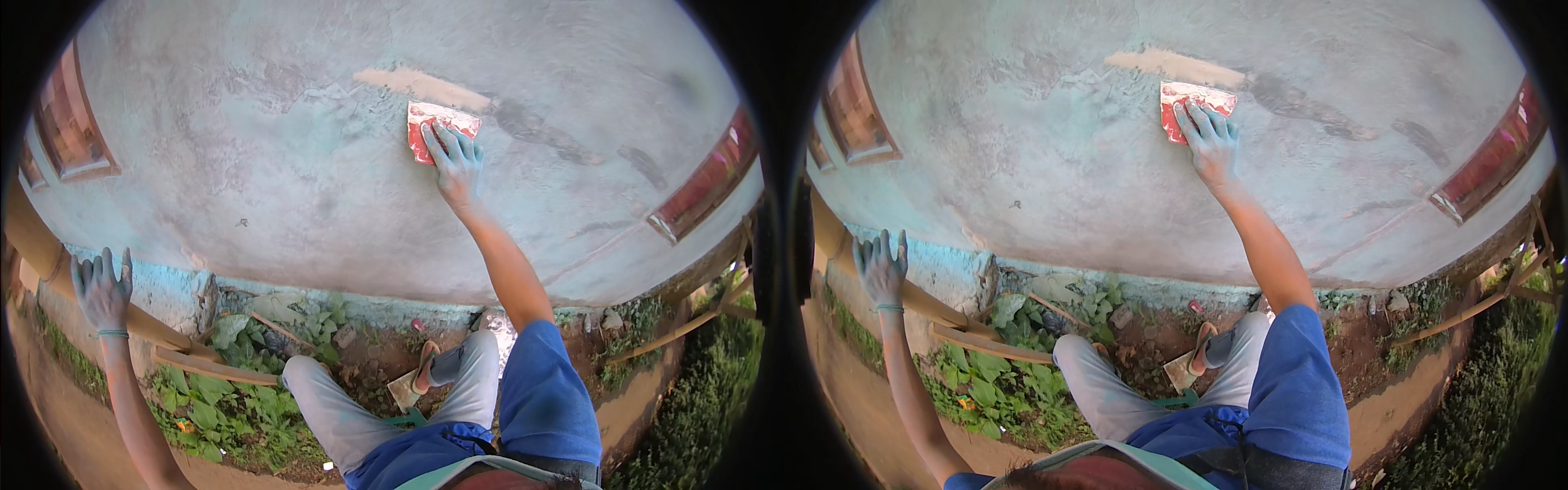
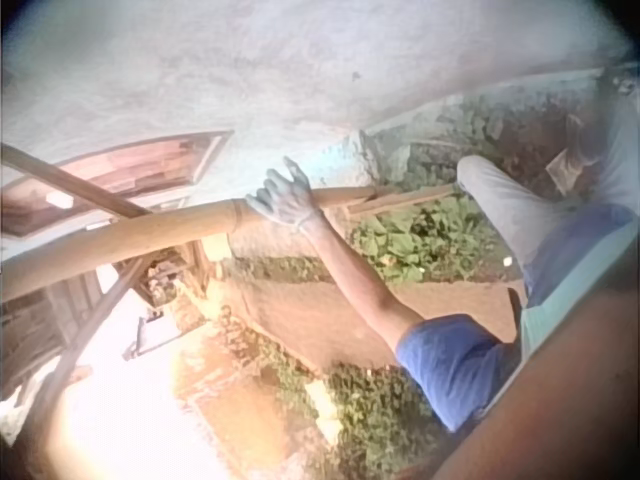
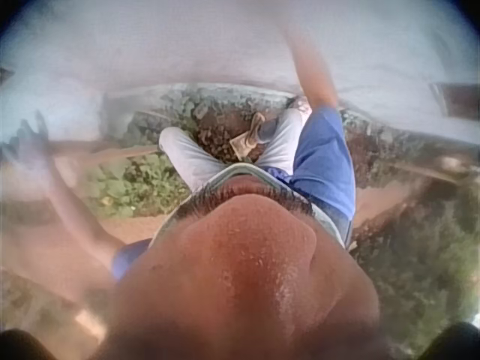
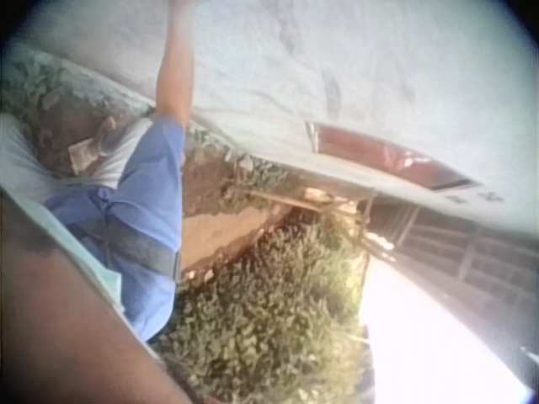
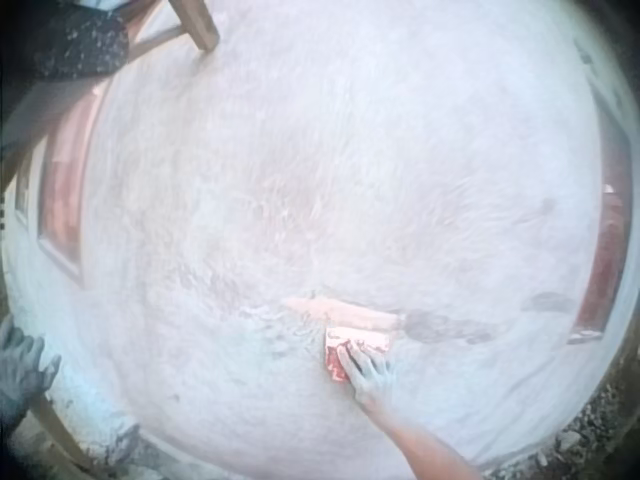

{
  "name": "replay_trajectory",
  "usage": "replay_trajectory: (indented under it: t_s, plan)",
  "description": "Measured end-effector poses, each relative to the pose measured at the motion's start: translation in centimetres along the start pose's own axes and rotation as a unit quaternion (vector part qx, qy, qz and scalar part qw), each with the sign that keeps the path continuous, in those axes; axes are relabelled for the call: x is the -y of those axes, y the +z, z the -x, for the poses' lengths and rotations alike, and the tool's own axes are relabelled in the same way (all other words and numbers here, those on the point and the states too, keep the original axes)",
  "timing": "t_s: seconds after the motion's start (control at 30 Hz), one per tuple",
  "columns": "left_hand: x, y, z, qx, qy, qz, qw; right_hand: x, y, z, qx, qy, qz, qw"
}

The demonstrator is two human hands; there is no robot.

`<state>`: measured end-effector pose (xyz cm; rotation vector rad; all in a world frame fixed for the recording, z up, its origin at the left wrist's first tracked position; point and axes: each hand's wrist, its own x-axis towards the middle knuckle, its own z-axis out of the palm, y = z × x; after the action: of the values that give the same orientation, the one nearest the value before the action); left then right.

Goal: The person uses a red trowel to apply and smooth a white plaster-like substance onto a curved exterior wall. They repeatedly scoop material from a pile on the ground and spread it across the surface, working around a red window frame.

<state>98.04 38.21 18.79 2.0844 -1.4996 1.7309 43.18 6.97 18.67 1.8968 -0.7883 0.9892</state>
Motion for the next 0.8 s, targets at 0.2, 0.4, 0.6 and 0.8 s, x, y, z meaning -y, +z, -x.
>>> replay_trajectory:
  t_s: [0.2,0.4,0.6,0.8]
  plan:
    - [0.0,0.0,0.1,-0.004,-0.001,0.0,1.0,-0.4,-3.2,-3.8,-0.059,0.006,-0.021,0.998]
    - [0.0,0.4,0.0,0.0,-0.001,-0.009,1.0,-0.7,0.1,-4.3,-0.069,0.0,-0.002,0.998]
    - [0.0,0.3,0.0,0.002,0.001,-0.012,1.0,0.8,0.7,0.1,-0.02,-0.015,-0.007,1.0]
    - [0.2,0.2,0.2,-0.006,0.005,-0.007,1.0,0.5,-1.9,-1.8,-0.052,-0.001,-0.042,0.998]
